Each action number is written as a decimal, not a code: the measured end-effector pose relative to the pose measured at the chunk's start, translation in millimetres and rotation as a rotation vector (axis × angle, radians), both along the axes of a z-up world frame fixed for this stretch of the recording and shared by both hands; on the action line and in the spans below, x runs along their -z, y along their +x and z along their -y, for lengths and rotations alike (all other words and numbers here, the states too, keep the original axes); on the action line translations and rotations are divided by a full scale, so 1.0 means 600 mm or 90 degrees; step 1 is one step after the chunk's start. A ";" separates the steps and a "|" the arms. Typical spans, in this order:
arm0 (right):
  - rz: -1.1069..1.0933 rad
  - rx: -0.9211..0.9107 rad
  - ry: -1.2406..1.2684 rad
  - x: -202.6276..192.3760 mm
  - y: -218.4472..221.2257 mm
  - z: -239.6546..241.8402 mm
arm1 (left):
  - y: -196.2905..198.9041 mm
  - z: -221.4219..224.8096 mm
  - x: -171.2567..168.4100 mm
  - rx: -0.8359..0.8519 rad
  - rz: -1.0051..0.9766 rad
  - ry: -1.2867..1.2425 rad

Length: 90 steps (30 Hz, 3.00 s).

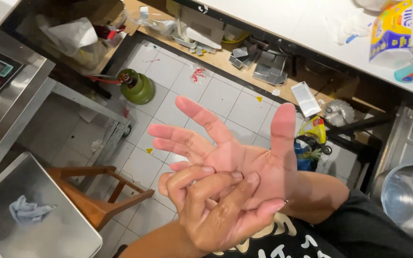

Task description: The person is preparing pineapple filling by pouring the mixture into a pan, scraping the bowl, washing the equipment, and checking on a steamer pot.

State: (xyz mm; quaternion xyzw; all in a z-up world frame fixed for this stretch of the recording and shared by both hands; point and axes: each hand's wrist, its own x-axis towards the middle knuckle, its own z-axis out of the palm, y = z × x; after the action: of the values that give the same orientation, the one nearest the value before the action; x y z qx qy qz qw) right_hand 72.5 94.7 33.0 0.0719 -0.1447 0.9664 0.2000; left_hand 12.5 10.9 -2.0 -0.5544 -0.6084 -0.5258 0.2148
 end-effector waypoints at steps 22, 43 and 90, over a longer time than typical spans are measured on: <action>0.053 -0.035 0.060 -0.008 -0.007 0.000 | 0.012 0.021 -0.005 -0.048 0.003 -0.058; 0.029 -0.038 0.115 0.016 -0.054 -0.023 | -0.037 -0.032 -0.028 0.075 0.206 0.105; -0.005 -0.044 0.029 0.065 -0.035 -0.124 | -0.093 -0.112 -0.017 0.034 0.042 -0.032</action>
State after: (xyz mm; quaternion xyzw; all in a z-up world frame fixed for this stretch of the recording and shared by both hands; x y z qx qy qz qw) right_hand 51.6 168.9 -5.8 0.0850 -0.1635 0.9689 0.1650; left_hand -43.5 78.1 8.1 -0.5577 -0.6135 -0.5337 0.1665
